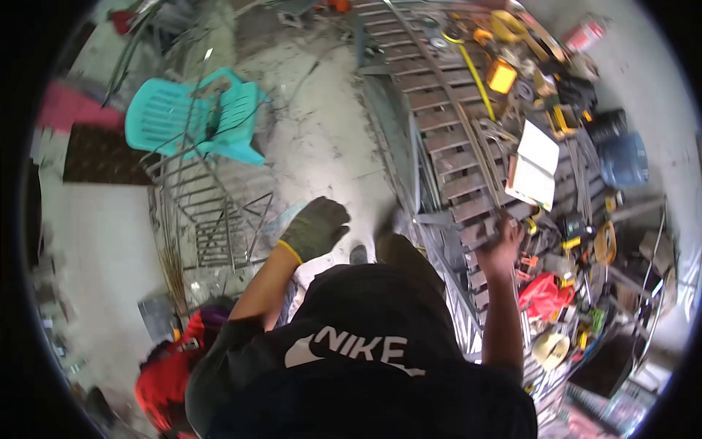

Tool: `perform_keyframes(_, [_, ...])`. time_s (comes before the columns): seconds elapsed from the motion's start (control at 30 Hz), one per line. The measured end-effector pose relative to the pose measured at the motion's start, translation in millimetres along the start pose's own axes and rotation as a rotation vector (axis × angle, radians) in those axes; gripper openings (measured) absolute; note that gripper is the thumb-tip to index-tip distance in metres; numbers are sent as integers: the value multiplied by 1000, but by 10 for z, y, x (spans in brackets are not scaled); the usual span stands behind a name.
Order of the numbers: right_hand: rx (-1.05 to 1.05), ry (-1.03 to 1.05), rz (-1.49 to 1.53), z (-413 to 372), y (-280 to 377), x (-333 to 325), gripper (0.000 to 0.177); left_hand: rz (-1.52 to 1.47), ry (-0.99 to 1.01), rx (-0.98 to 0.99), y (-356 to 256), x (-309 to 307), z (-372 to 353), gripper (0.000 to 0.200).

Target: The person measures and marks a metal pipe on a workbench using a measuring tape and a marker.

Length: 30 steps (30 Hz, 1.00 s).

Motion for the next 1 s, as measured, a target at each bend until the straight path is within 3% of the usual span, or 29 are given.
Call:
perform_keyframes(0.17, [0, -14, 193, 1264, 49, 693, 36, -19, -47, -81, 329, -203, 345, 22])
perform_keyframes(0.23, [28, 43, 73, 1834, -34, 1117, 42, -26, -35, -95, 475, -310, 503, 23])
perform_keyframes(0.33, [125, 146, 90, 2694, -237, 1921, 43, -27, 70, -371, 735, -559, 783, 24])
perform_keyframes(0.43, [159, 332, -36, 3451, -366, 2707, 36, -82, -95, -508, 710, -1086, 1116, 25])
perform_keyframes(0.47, [143, 282, -122, 3650, -365, 2817, 31, -65, -116, -492, 770, -1167, 1197, 31])
perform_keyframes(0.57, [142, 377, 97, 4089, -325, 3196, 26, 6, -165, -407, 871, -1437, 1575, 31])
perform_keyframes(0.7, [30, 485, 535, 4292, 500, 2565, 26, -129, -387, -278, 741, -1762, 2177, 47])
perform_keyframes(0.73, [-6, 518, 673, 4235, 678, 2489, 23, -200, -361, -226, 671, -1827, 2345, 71])
perform_keyframes(0.83, [-213, 601, 1312, 3902, 1320, 2265, 7, -478, -478, -44, 427, -2014, 2797, 94])
perform_keyframes(0.87, [-367, 628, 1349, 3884, 1546, 1950, 5, -787, -437, -22, 439, -1929, 2967, 101])
perform_keyframes(0.9, [-380, 696, 1465, 3835, 1681, 1802, 11, -1097, -381, 6, 436, -1848, 3139, 108])
perform_keyframes(0.97, [-256, 1006, 1468, 3493, 1764, 2085, 21, -1212, -206, 36, 225, -1897, 3429, 107])
perform_keyframes(1.0, [-87, 1068, 1511, 3464, 1766, 2117, 29, -1049, -114, 62, 216, -1896, 3473, 102])
Point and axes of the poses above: each hand's wrist, its own z-axis towards the middle knuckle, its own x-axis out of the palm, y = z × x, the point moved 9 cm from there along z, towards the middle knuckle, and after that the axes turned 15 degrees about -z, right-handed, at the moved point
